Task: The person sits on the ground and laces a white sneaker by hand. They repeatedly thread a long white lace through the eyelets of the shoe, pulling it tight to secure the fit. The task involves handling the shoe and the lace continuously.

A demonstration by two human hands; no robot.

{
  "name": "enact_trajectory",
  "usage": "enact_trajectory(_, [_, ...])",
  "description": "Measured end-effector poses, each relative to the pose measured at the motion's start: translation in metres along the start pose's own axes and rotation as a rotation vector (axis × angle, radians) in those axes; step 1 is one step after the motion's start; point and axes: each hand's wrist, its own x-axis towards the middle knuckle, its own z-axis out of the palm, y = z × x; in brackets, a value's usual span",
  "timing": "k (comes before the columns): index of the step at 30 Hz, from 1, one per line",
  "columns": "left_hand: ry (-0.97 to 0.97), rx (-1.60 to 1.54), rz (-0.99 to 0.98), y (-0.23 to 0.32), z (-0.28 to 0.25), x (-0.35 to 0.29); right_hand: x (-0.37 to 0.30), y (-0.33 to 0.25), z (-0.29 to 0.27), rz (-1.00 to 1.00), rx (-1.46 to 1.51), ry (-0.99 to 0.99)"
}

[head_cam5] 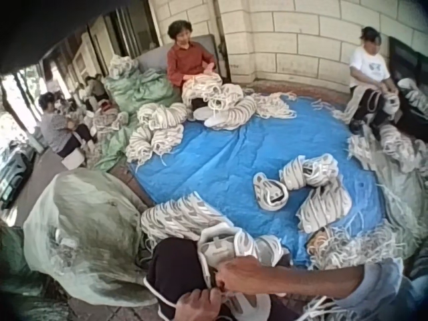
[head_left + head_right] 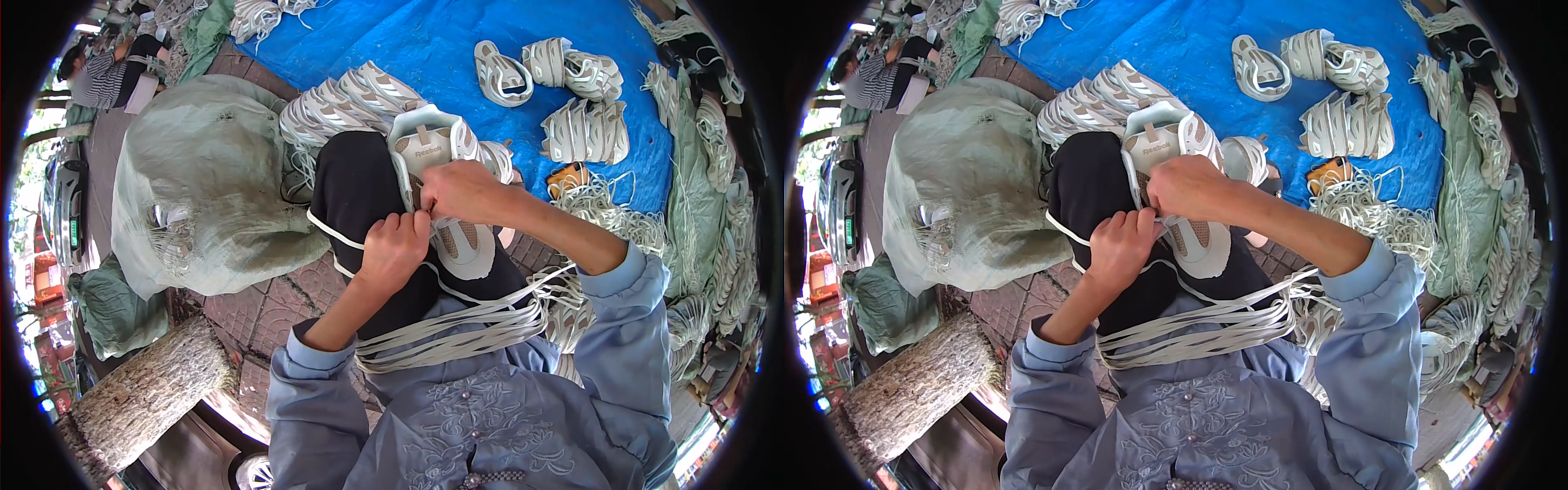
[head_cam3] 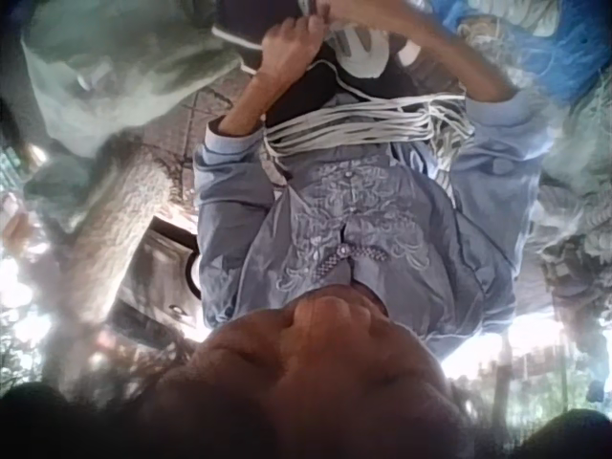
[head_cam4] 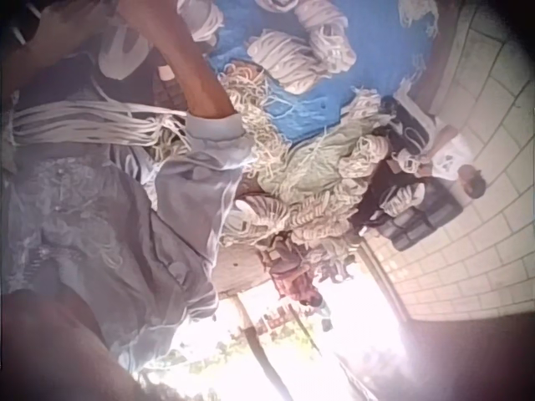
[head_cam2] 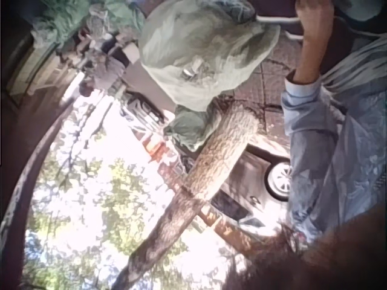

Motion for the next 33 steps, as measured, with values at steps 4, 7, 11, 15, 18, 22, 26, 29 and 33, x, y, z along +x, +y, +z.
enact_trajectory(4, [0.048,-0.01,0.017,0.001,0.001,0.0,0.004,-0.001,-0.001,-0.026,-0.078,-0.014])
enact_trajectory(7, [0.067,-0.013,0.004,0.002,0.0,0.001,0.006,0.001,0.004,-0.096,-0.143,0.019])
enact_trajectory(11, [0.077,-0.088,-0.039,0.003,-0.005,0.003,0.003,0.007,0.005,-0.29,-0.192,0.152])
enact_trajectory(15, [0.074,-0.226,-0.156,0.005,-0.01,0.008,-0.002,0.015,-0.009,-0.355,-0.326,0.237])
enact_trajectory(18, [0.088,-0.339,-0.257,0.007,-0.007,0.017,-0.008,0.016,-0.013,-0.437,-0.215,0.352])
enact_trajectory(22, [0.072,-0.489,-0.3,0.008,-0.001,0.023,-0.019,0.024,-0.006,-0.404,-0.034,0.397])
enact_trajectory(26, [0.121,-0.937,-0.398,0.005,-0.013,0.023,-0.038,0.036,0.006,-0.235,0.428,0.527])
enact_trajectory(29, [0.258,-1.525,-0.632,0.003,-0.036,0.023,-0.061,0.023,0.036,-0.027,0.574,0.524])
enact_trajectory(33, [-0.072,-1.497,-0.734,-0.005,-0.044,0.048,-0.078,0.022,0.056,-0.065,0.873,0.493])
